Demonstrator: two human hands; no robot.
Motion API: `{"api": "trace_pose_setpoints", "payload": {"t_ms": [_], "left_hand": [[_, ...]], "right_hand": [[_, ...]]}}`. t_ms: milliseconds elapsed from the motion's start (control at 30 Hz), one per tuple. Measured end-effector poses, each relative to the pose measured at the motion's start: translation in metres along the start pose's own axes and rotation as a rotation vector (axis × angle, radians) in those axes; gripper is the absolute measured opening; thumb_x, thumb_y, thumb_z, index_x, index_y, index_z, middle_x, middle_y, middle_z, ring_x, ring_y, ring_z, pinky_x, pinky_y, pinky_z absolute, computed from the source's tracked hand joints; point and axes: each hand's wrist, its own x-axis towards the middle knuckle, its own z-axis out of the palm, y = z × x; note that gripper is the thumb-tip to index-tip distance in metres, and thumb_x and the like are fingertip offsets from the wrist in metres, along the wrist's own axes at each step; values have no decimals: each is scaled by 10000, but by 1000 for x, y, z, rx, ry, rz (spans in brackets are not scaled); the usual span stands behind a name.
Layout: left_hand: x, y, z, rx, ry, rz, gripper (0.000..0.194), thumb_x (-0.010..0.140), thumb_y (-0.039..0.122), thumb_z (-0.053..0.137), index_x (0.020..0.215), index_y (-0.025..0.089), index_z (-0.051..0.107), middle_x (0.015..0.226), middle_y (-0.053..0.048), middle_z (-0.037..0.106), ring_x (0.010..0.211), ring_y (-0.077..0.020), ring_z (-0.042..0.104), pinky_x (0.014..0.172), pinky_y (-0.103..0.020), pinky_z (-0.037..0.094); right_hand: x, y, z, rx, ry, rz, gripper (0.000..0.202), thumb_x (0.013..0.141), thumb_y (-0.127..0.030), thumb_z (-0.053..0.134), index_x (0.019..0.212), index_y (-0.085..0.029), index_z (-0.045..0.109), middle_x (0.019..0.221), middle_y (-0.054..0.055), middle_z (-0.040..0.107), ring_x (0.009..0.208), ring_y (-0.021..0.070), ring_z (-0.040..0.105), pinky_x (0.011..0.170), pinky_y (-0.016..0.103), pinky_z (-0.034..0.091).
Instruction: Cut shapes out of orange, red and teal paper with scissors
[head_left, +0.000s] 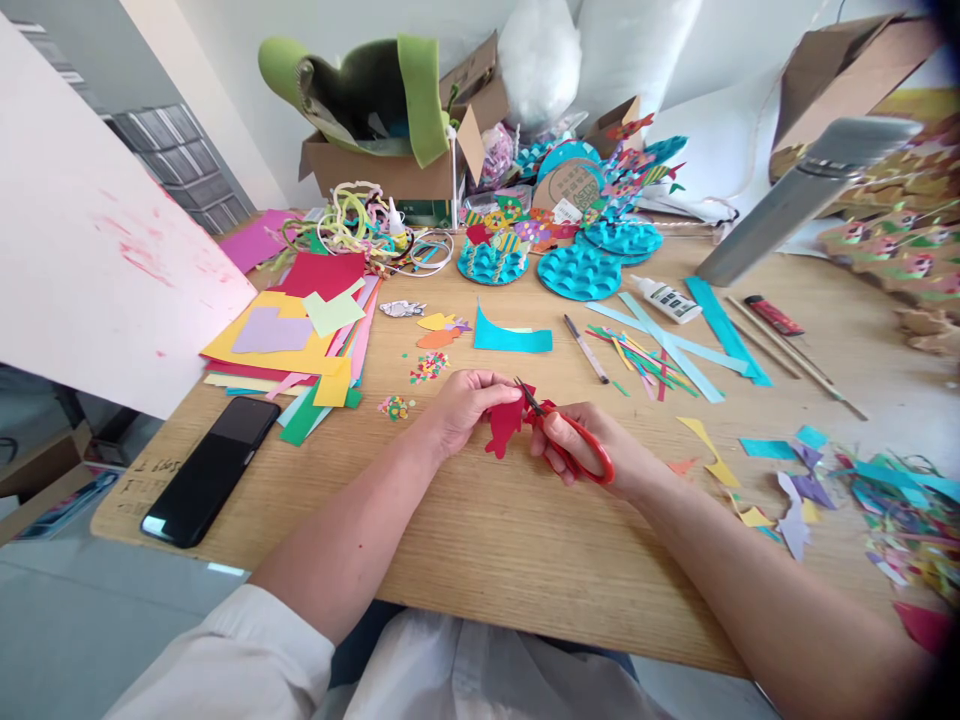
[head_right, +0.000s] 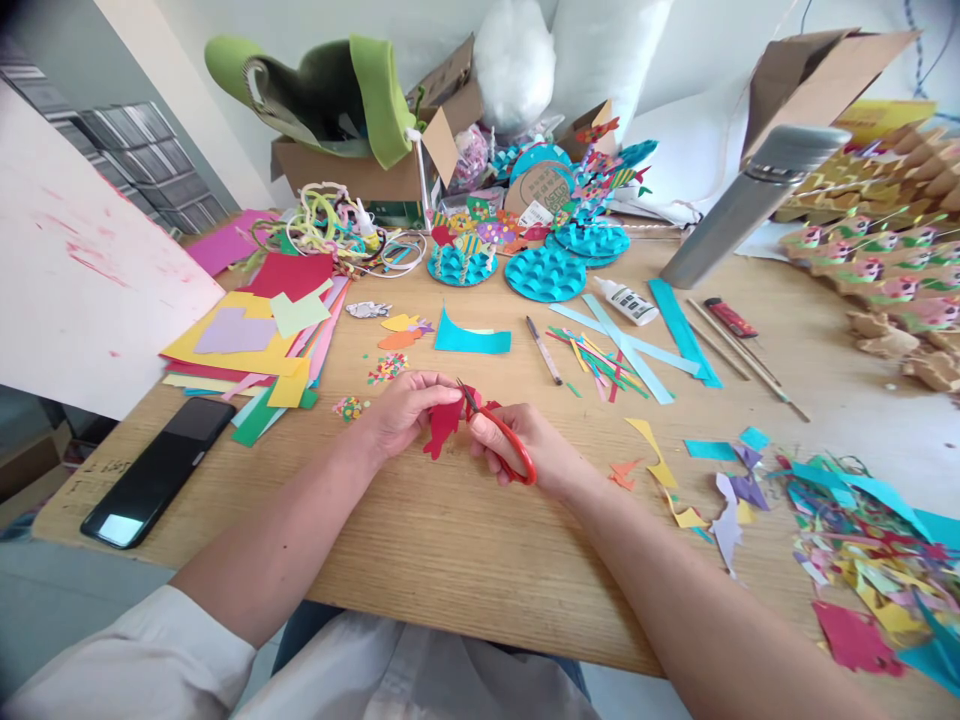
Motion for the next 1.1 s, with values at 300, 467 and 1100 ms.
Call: {"api": "trace_pose_setpoints", "payload": {"t_ms": [300, 467, 1100], "left_hand": [[0, 0, 1, -7, -14, -4, 179, 598, 256, 769, 689, 120, 696, 636, -25, 676, 553, -99, 580, 581, -223, 418], [0, -1, 0, -1, -10, -1, 173, 601, 255, 768, 684, 121, 695, 641, -27, 675, 563, -98, 574, 598, -226, 414], [1, -2, -1, -20, 9, 4, 180, 610, 246, 760, 701, 119, 668, 651, -46, 691, 576, -119, 606, 600, -236, 445]], "right_hand": [[0, -1, 0, 6, -2, 6, 731, 651, -882, 539, 647, -153, 577, 462, -6, 528, 374, 81, 465, 394, 220, 325], [0, 1, -1, -5, 0, -3, 711, 662, -848, 575, 652, -137, 589, 466, -10, 524, 371, 77, 470, 394, 213, 322], [-1, -2, -1, -23, 0, -6, 730, 650, -880, 548, 661, -151, 579, 480, -6, 516, 379, 94, 470, 398, 232, 322]]}}
